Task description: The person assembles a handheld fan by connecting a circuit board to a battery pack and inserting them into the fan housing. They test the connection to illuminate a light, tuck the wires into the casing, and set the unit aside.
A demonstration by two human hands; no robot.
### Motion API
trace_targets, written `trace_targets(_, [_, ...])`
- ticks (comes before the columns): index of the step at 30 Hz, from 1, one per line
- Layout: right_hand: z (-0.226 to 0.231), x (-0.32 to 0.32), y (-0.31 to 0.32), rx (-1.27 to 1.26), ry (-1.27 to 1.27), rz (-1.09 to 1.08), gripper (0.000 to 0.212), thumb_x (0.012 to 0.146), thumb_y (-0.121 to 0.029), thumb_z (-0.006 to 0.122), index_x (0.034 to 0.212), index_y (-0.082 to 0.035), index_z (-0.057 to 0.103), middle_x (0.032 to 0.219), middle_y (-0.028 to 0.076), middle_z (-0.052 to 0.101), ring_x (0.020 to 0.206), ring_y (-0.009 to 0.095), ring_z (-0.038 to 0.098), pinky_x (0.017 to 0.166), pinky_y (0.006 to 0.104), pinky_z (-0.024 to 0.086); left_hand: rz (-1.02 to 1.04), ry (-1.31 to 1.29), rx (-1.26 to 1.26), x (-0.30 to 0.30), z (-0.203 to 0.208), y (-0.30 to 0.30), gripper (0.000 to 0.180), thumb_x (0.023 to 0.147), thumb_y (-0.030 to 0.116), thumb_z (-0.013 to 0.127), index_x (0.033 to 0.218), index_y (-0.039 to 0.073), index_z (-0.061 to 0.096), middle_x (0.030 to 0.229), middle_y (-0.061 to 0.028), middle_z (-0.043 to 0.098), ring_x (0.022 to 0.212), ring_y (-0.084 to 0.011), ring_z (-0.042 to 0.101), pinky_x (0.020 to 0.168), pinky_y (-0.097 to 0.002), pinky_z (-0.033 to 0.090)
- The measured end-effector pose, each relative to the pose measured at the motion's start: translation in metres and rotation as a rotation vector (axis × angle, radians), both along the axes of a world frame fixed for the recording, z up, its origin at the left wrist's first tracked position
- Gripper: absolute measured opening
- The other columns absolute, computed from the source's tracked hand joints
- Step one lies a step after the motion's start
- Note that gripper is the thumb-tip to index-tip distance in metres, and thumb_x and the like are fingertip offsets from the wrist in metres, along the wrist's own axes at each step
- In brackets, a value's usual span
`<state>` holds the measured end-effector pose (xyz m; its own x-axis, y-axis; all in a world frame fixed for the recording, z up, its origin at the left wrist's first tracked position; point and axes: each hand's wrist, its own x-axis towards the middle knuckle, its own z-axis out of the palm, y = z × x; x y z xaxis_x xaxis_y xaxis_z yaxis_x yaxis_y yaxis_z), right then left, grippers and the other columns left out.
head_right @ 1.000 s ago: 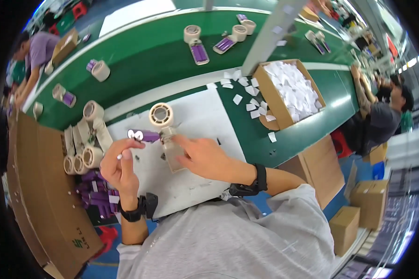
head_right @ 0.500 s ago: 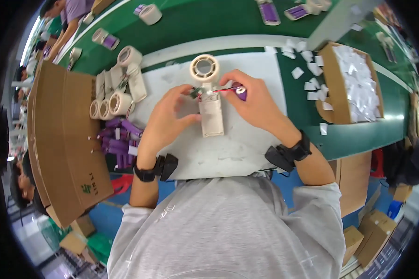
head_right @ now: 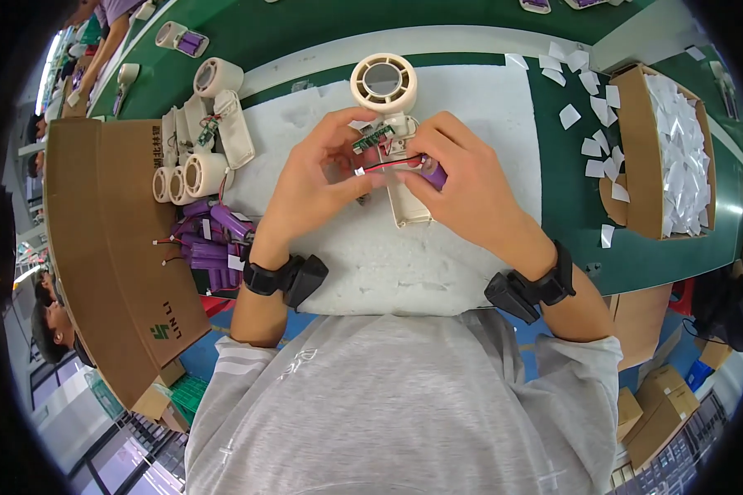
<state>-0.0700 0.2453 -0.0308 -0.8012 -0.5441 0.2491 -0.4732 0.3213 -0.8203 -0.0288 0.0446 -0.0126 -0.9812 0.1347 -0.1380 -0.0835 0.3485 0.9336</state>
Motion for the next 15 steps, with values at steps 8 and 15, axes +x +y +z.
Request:
trace_targets(8, [-0.003, 0.0, -0.006, -0.012, 0.192, -0.024, 0.026, 0.063, 0.001, 0.075, 0.081, -0.004, 0.056, 0.092, 0.007, 0.063, 0.076, 0.024, 0.057, 0.061, 0.0325, 0.047, 0.117, 0.075, 0.217, 0.001, -0.022, 0.0, 0.029, 0.08, 0.001, 0.069, 0.106, 0.002, 0.058, 0.087, -0.008, 0.066, 0.073, -0.0154, 0.064, 0.066, -0.0261, 0.052])
trace_targets(15, [-0.007, -0.001, -0.014, -0.002, 0.243, -0.009, 0.027, 0.065, 0.006, 0.075, 0.076, -0.003, 0.052, 0.086, 0.01, 0.065, 0.075, 0.024, 0.056, 0.059, 0.0303, 0.044, 0.06, 0.029, 0.215, 0.006, -0.009, 0.002, 0.028, 0.079, -0.004, 0.067, 0.106, 0.001, 0.062, 0.099, -0.0072, 0.064, 0.084, -0.0137, 0.063, 0.075, -0.027, 0.053])
